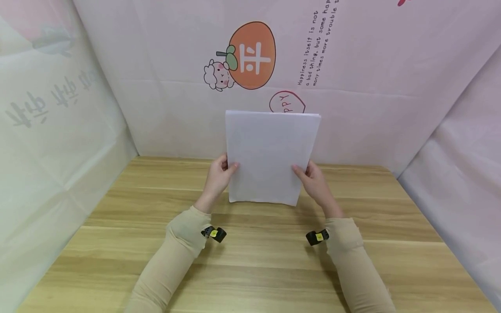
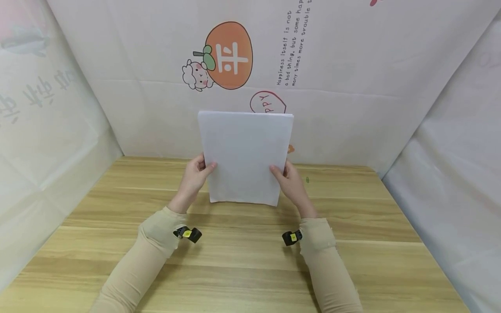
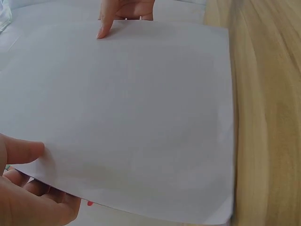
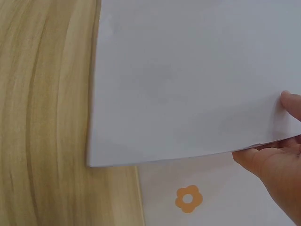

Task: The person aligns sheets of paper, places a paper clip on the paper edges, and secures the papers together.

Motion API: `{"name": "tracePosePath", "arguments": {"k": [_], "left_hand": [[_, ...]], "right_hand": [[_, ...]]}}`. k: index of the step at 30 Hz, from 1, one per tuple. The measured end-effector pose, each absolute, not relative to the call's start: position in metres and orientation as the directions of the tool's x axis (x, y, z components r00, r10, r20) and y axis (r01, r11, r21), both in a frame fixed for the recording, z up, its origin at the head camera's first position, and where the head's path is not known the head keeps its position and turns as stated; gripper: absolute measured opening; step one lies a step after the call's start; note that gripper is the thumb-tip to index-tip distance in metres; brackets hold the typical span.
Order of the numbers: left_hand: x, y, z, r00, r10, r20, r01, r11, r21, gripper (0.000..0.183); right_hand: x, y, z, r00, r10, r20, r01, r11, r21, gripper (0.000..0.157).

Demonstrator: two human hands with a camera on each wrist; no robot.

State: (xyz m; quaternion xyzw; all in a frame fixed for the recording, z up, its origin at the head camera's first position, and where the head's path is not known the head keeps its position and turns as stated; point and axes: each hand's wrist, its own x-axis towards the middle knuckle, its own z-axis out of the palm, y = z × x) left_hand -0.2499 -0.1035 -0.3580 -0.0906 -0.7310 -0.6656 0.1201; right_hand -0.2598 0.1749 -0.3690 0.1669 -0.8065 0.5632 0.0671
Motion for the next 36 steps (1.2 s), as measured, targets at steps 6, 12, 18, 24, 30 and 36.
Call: {"name": "tracePosePath", "arguments": {"k": [6, 12, 18, 24, 30, 36], "left_hand": [[-0.249, -0.105, -0.360, -0.962, -0.035, 0.273, 0.267, 0.110, 0.957, 0.033], [-0.251, -0.106, -0.356, -0.968, -0.048, 0.247, 0.241, 0.102, 0.965, 0.035], [-0.251, -0.105, -0.346, -0.974, -0.035, 0.222, 0.219, 0.072, 0.973, 0.037], [-0.253, -0.103, -0.337, -0.965, -0.040, 0.258, 0.255, 0.066, 0.965, 0.039], [-0.256, -0.101, -0.331, -0.958, -0.051, 0.282, 0.278, 0.062, 0.958, 0.036], [-0.256, -0.100, -0.325, -0.951, -0.051, 0.305, 0.301, 0.064, 0.951, 0.032]], "right_hand": [[-0.261, 0.175, -0.372, -0.934, -0.211, 0.289, -0.342, 0.289, -0.894, 0.045], [-0.261, 0.177, -0.368, -0.930, -0.201, 0.308, -0.354, 0.265, -0.897, 0.050], [-0.262, 0.177, -0.360, -0.920, -0.195, 0.341, -0.384, 0.264, -0.885, 0.051], [-0.264, 0.176, -0.352, -0.922, -0.187, 0.340, -0.380, 0.258, -0.889, 0.052], [-0.266, 0.175, -0.344, -0.908, -0.199, 0.368, -0.406, 0.204, -0.891, 0.050], [-0.266, 0.174, -0.336, -0.913, -0.181, 0.366, -0.398, 0.198, -0.896, 0.050]]}}
